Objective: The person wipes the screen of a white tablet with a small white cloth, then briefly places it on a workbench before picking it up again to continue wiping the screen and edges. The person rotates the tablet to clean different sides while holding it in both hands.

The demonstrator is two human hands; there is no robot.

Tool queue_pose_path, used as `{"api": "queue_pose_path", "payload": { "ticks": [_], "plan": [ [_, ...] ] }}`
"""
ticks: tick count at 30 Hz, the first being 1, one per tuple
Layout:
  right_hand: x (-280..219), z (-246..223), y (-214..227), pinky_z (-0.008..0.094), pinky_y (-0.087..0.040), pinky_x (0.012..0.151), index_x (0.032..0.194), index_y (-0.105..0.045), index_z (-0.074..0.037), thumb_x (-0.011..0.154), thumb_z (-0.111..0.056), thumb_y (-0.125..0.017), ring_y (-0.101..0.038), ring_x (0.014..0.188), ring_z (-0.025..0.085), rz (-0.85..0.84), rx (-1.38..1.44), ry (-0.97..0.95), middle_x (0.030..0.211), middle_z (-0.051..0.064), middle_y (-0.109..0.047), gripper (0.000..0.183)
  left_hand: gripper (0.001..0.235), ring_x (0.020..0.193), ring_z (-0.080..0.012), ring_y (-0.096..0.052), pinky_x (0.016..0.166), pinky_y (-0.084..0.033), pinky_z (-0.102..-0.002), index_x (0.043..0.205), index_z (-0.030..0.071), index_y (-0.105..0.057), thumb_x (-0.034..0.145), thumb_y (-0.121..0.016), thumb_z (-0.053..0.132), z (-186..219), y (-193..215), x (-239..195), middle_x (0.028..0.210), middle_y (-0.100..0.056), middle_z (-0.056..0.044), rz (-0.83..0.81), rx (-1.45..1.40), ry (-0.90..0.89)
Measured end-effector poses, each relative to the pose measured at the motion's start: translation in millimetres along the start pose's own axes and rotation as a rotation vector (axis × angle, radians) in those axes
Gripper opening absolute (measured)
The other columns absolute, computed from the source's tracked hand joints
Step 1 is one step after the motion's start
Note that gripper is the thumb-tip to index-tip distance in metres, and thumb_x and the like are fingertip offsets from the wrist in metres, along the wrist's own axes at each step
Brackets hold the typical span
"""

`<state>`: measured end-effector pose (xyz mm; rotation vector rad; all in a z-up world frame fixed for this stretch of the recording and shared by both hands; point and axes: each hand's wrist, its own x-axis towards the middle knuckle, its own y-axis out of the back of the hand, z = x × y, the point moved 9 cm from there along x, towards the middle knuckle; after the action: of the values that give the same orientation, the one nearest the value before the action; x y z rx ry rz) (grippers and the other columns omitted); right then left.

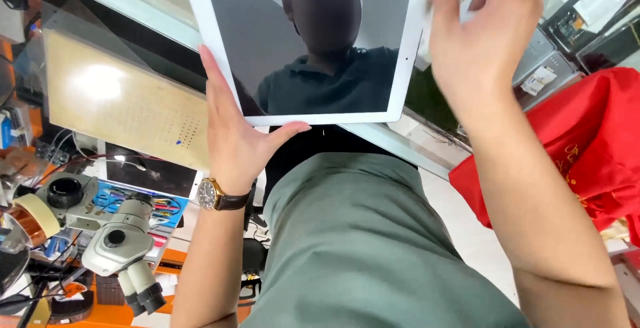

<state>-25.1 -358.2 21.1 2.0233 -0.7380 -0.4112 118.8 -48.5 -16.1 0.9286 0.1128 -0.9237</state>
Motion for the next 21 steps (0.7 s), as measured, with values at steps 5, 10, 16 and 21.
{"api": "queue_pose_path", "payload": {
  "ticks": [5, 10, 16, 21],
  "plan": [
    [-26, -13, -5, 0.050, -0.041, 0.101, 0.093, -0.066, -0.004, 0.112, 0.004, -0.085, -0.060, 0.097, 0.032, -0.059, 0.023, 0.017, 0.097, 0.009, -0.063, 0.028, 0.153, 0.183, -0.0414, -0.010, 0.150, -0.030, -0.054, 0.176, 0.012, 0.015, 0.085, -0.087, 0.080, -2, 1, 5, 0.191, 0.004, -0.018, 0.002, -0.038, -0.011],
    [-11, -1, -5, 0.047, -0.042, 0.098, 0.107, -0.072, -0.008, 0.112, -0.003, -0.088, -0.057, 0.080, 0.024, -0.041, 0.023, -0.065, 0.094, 0.004, -0.064, 0.017, 0.154, 0.181, -0.0396, -0.011, 0.146, -0.034, -0.052, 0.176, 0.010, 0.013, 0.081, -0.088, 0.079, -3, 2, 2, 0.190, 0.002, -0.017, 0.004, -0.026, 0.030],
    [-20, -18, 1, 0.045, -0.040, 0.094, 0.104, -0.080, 0.000, 0.115, 0.002, -0.087, -0.061, 0.084, 0.025, 0.046, 0.020, 0.063, 0.097, 0.011, -0.070, 0.013, 0.155, 0.181, -0.0387, -0.011, 0.146, -0.034, -0.051, 0.176, 0.010, 0.012, 0.080, -0.090, 0.077, -5, 0, 5, 0.190, 0.001, -0.017, 0.018, -0.017, 0.040],
    [-12, -12, -4, 0.046, -0.038, 0.096, 0.101, -0.079, -0.003, 0.110, 0.005, -0.092, -0.061, 0.083, 0.025, 0.023, -0.051, 0.043, 0.093, 0.007, -0.068, 0.018, 0.155, 0.182, -0.0379, -0.008, 0.149, -0.032, -0.051, 0.176, 0.011, 0.014, 0.082, -0.088, 0.079, -5, -7, 3, 0.190, 0.005, -0.016, -0.007, -0.006, 0.044]
  ]
}}
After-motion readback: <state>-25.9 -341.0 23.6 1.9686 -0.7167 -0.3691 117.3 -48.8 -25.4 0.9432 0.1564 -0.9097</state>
